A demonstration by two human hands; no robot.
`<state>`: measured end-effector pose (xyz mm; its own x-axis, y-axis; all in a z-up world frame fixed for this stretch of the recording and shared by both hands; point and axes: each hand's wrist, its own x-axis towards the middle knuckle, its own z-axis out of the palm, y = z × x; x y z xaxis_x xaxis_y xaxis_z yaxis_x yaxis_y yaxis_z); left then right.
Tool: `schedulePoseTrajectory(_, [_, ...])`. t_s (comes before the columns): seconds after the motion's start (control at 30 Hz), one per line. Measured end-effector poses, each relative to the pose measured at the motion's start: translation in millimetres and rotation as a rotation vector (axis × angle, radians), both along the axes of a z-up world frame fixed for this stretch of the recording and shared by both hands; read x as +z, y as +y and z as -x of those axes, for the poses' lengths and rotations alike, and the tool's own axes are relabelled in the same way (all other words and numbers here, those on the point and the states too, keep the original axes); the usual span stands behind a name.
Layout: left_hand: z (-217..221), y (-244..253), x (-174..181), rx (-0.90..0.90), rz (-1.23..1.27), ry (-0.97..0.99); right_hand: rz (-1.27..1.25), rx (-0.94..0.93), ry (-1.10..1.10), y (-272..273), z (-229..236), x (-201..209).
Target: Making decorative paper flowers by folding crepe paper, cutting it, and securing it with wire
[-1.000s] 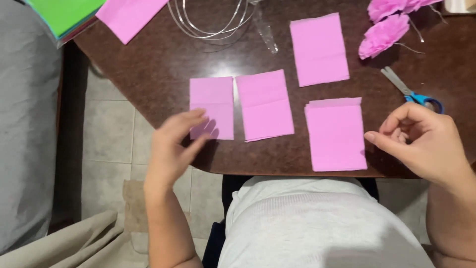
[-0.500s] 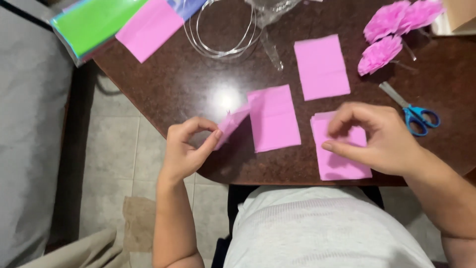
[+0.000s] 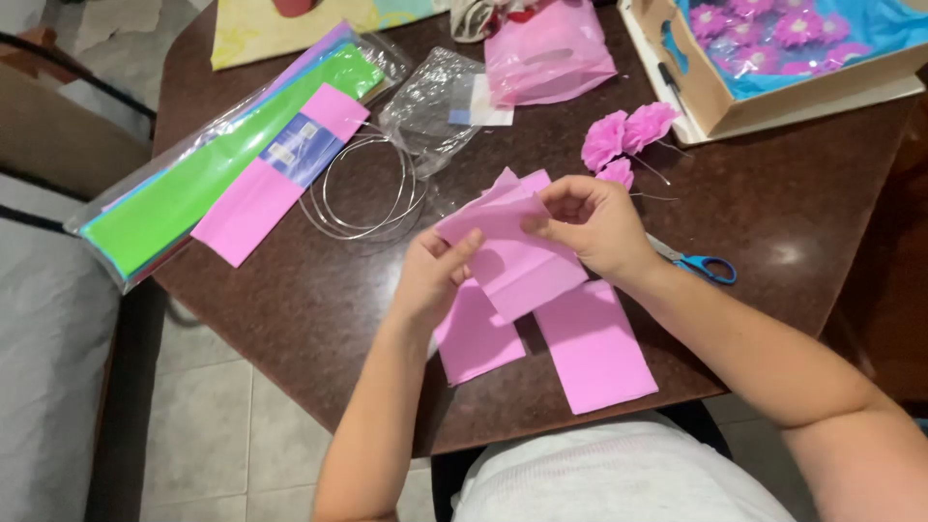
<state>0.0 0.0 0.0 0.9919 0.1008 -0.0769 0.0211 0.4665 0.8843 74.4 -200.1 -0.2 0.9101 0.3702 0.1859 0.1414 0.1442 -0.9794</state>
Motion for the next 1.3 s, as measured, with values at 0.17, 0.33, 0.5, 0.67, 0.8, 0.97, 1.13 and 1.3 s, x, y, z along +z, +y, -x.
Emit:
schedulePoseTrajectory(0.17, [8.7, -13.7, 7.5, 0.122, -0.204, -0.021, 0.084, -0.113, -0.226, 2.4, 5.8, 5.4])
schedulePoseTrajectory(0.33, [12.3, -13.3, 13.5, 0.152, -0.492, -0.077, 0.204, -0.209, -0.671, 0.8, 5.0, 18.5])
schedulePoseTrajectory(0.5, [17.5, -17.4, 18.8, 0.085, -0.462, -0.051, 0.254, -0.173, -0.788, -3.0, -2.0, 14.4])
schedulePoseTrajectory(0.67, [13.9, -14.8, 5.8, 0.023, -0.319, 0.0, 0.193, -0.11, -0.653, -8.1, -16.0, 17.1])
schedulePoseTrajectory(0.8, [8.6, -6.3, -14.0, -0.098, -0.306, 0.068, 0.177, -0.17, -0.363, -20.9, -29.4, 28.9])
schedulePoseTrajectory(0.97, [-5.5, 32.1, -20.7, 0.244, -0.347, -0.046, 0.229, -0.158, -0.248, -35.6, -80.1, 21.5])
schedulePoseTrajectory(1.13, [-11.3, 68.8, -10.0, 0.605, -0.173, -0.105, 0.444, 0.015, -0.041, -19.3, -76.6, 13.3])
schedulePoseTrajectory(1.3, [-11.8, 68.8, -9.7, 0.671, -0.198, -0.11, 0.479, 0.046, -0.309, -14.3, -91.3, -23.5])
